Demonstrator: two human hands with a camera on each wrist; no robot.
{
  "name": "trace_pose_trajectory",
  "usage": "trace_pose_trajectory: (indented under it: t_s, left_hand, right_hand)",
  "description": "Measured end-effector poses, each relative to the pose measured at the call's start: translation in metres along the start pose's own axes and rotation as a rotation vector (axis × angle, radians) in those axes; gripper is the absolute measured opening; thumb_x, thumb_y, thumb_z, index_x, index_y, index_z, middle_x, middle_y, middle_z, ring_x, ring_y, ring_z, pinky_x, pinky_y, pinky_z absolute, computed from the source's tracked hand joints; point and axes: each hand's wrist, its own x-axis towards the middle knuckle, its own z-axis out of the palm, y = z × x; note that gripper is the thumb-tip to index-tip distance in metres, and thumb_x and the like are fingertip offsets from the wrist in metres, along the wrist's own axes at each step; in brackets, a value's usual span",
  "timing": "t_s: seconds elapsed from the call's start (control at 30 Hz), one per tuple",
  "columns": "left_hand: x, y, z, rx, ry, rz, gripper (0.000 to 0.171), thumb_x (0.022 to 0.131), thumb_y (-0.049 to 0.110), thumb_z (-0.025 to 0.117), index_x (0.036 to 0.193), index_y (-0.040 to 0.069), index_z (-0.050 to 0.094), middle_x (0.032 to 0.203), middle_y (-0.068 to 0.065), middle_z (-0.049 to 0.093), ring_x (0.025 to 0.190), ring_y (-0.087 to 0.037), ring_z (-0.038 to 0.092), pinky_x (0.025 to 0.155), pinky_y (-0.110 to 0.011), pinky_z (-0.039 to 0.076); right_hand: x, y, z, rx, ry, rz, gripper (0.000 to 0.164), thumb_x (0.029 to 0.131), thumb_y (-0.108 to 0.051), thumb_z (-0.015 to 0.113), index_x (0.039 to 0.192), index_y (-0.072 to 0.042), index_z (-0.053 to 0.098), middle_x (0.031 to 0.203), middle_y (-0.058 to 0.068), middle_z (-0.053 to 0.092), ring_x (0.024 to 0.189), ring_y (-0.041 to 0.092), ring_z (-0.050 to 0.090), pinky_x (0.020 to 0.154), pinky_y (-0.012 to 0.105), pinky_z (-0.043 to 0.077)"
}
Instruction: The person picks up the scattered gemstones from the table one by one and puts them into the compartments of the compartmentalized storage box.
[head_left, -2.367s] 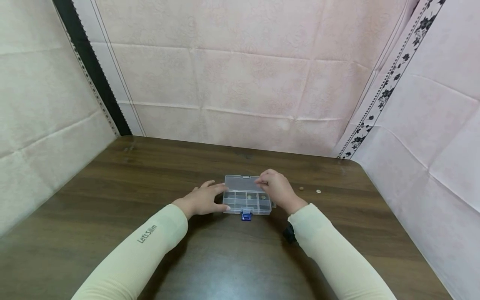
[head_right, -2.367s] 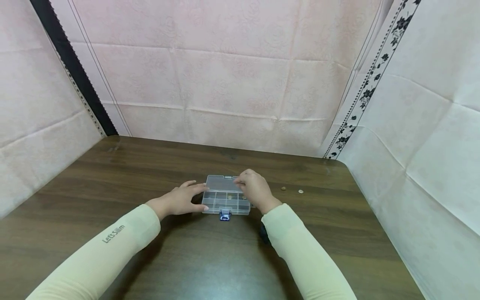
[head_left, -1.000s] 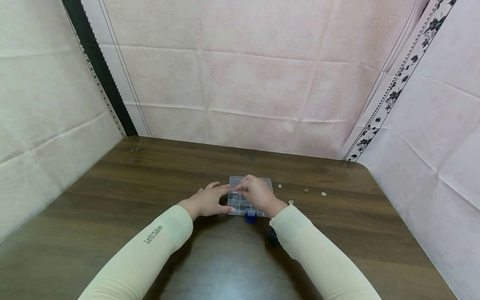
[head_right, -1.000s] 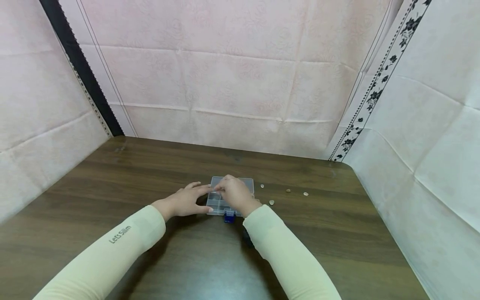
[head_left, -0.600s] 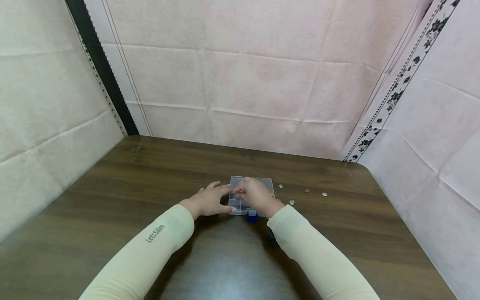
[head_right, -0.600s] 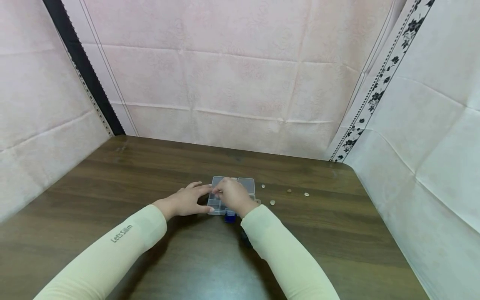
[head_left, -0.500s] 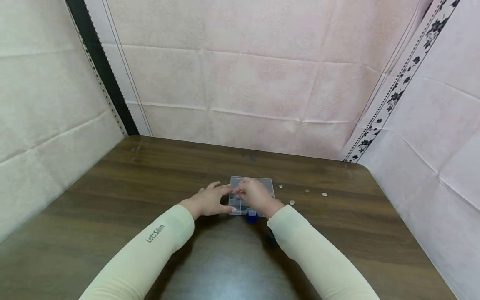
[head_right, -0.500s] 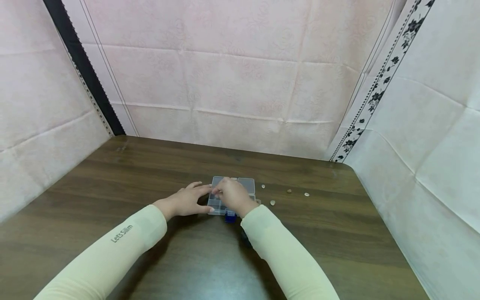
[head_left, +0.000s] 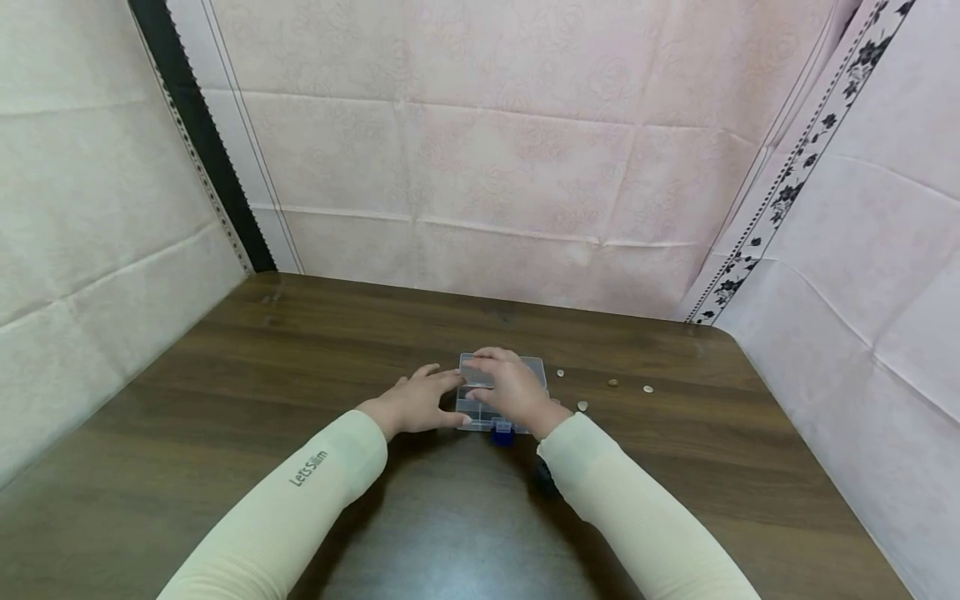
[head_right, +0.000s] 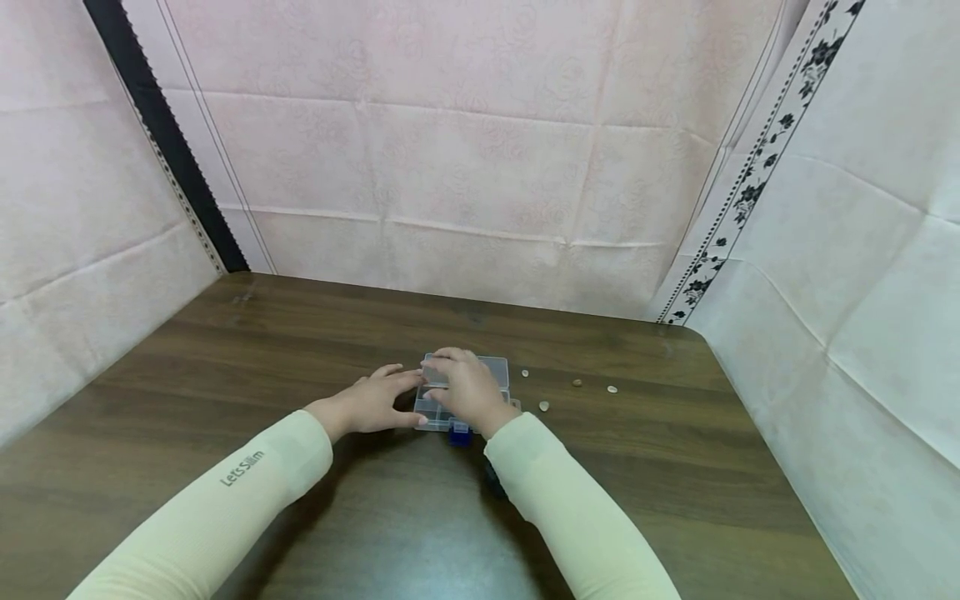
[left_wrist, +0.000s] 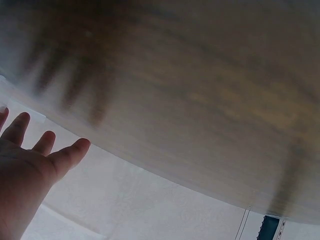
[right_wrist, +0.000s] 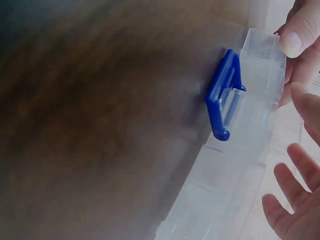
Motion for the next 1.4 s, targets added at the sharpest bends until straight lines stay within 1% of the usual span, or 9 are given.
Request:
trace_pose_trajectory:
  t_s: [0.1,0.23,0.37,0.5,0.63,0.73,1.0,1.2,1.4]
  left_hand:
    - [0.000,0.000,0.000,-0.006,-0.001,0.002,0.073,0.090,0.055,0.059,0.150,0.021,0.037,0.158,0.001,0.028,0.147,-0.035,0.012,0.106,-0.071,0.015]
    - [0.000,-0.001,0.002,-0.009,0.004,0.004,0.075,0.089,0.056,0.060,0.151,0.020,0.036,0.158,-0.001,0.028,0.146,-0.035,0.013,0.106,-0.072,0.015]
    - [-0.002,-0.003,0.006,-0.007,0.008,-0.007,0.076,0.089,0.057,0.060,0.151,0.021,0.035,0.158,0.000,0.028,0.146,-0.035,0.013,0.106,-0.072,0.015]
    - [-0.004,-0.004,0.010,-0.006,0.016,-0.019,0.074,0.088,0.057,0.061,0.149,0.021,0.039,0.156,0.000,0.031,0.146,-0.035,0.016,0.106,-0.072,0.016]
    - [-0.005,-0.002,0.010,-0.012,0.028,-0.020,0.073,0.087,0.057,0.062,0.147,0.021,0.042,0.156,-0.001,0.033,0.145,-0.035,0.018,0.106,-0.071,0.017]
    - [-0.004,0.000,0.009,-0.018,0.034,-0.024,0.073,0.086,0.056,0.063,0.147,0.021,0.042,0.155,-0.001,0.034,0.145,-0.034,0.018,0.106,-0.070,0.017]
    - [-0.003,-0.001,0.008,-0.011,0.044,-0.026,0.072,0.086,0.056,0.063,0.146,0.022,0.043,0.156,0.000,0.033,0.145,-0.033,0.018,0.107,-0.069,0.019]
    - [-0.001,-0.003,0.007,-0.007,0.041,-0.014,0.073,0.086,0.056,0.063,0.147,0.022,0.042,0.156,0.000,0.031,0.146,-0.033,0.017,0.107,-0.070,0.017]
    - [0.003,-0.001,0.004,-0.019,0.040,0.001,0.073,0.086,0.055,0.064,0.147,0.021,0.042,0.156,0.000,0.032,0.146,-0.033,0.017,0.107,-0.070,0.016]
  right_hand:
    - [-0.001,0.001,-0.001,0.003,0.016,0.003,0.055,0.086,-0.024,0.074,0.137,-0.016,0.056,0.147,0.007,0.044,0.135,0.030,0.040,0.106,0.048,0.039]
    - [-0.002,0.001,-0.003,0.009,0.020,0.028,0.060,0.085,-0.029,0.075,0.141,-0.020,0.052,0.152,0.005,0.038,0.139,0.030,0.035,0.108,0.052,0.035]
    - [-0.005,0.002,-0.005,0.019,0.017,0.042,0.062,0.086,-0.032,0.074,0.142,-0.021,0.050,0.154,0.004,0.035,0.141,0.030,0.032,0.109,0.060,0.028]
    - [-0.009,0.005,-0.008,0.046,0.008,0.065,0.063,0.086,-0.033,0.073,0.143,-0.022,0.049,0.155,0.003,0.033,0.142,0.029,0.030,0.108,0.063,0.025]
    - [-0.015,0.011,-0.014,0.080,0.026,0.089,0.064,0.084,-0.033,0.075,0.142,-0.022,0.050,0.154,0.002,0.034,0.141,0.030,0.031,0.108,0.060,0.029]
    - [-0.019,0.016,-0.020,0.081,0.042,0.098,0.065,0.084,-0.032,0.076,0.142,-0.021,0.050,0.154,0.003,0.035,0.140,0.031,0.032,0.107,0.058,0.031]
    - [-0.030,0.033,-0.037,0.109,0.065,0.106,0.065,0.085,-0.030,0.074,0.144,-0.017,0.048,0.155,0.006,0.033,0.141,0.034,0.030,0.106,0.057,0.034]
    - [-0.036,0.046,-0.044,0.143,0.074,0.124,0.065,0.087,-0.030,0.073,0.145,-0.018,0.046,0.155,0.006,0.032,0.141,0.034,0.029,0.105,0.055,0.036]
    - [-0.043,0.061,-0.048,0.192,0.090,0.145,0.065,0.087,-0.028,0.073,0.145,-0.016,0.046,0.155,0.008,0.032,0.137,0.034,0.037,0.102,0.054,0.041]
